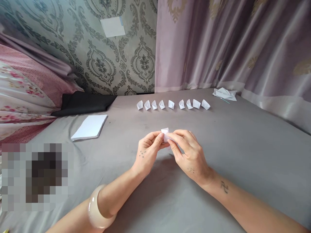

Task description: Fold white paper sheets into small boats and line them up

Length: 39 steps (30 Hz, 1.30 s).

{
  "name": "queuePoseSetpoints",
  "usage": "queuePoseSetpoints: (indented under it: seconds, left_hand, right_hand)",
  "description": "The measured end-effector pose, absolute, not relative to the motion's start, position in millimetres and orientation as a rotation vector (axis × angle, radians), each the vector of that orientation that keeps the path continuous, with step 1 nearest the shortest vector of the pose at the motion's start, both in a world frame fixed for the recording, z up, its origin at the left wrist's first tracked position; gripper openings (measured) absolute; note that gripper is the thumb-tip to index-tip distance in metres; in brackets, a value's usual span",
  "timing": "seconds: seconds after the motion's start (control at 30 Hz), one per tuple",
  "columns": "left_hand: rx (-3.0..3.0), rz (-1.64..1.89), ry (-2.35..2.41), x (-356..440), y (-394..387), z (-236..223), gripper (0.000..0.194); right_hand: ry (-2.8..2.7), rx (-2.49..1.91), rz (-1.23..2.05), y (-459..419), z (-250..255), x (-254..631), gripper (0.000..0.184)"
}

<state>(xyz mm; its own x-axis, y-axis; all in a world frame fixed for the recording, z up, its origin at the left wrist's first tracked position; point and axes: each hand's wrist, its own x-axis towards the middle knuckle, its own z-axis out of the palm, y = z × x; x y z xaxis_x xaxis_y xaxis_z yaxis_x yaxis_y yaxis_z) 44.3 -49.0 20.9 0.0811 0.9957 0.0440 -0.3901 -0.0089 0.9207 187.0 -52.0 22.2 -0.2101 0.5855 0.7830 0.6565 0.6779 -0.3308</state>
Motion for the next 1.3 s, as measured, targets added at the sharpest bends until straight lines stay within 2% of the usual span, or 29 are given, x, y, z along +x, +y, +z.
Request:
queuePoseSetpoints:
  seconds: [0.2,0.47,0.7,0.93,1.3]
  left_hand:
    - [0.981,1.327,0.839,44,-49,21,0.022]
    - [0.994,1.318,0.839,43,-48,23,0.022]
    - [1.039,1.302,0.807,41,-48,24,0.021]
    - [1.032,1.269,0.819,42,-48,26,0.022]
    - [1.042,1.229,0.818,41,-48,28,0.028]
  right_hand:
    - [-1.933,-0.975,-0.134,-53,22,186,0.036]
    - [-1.918,-0.967,-0.105,-51,23,181,0.035]
    - [-1.853,-1.022,0.118,-53,24,175,0.025]
    - [-1.763,-1.063,0.181,-53,30,172,0.012]
    - [-1.701,-1.117,0.346,-53,39,171,0.009]
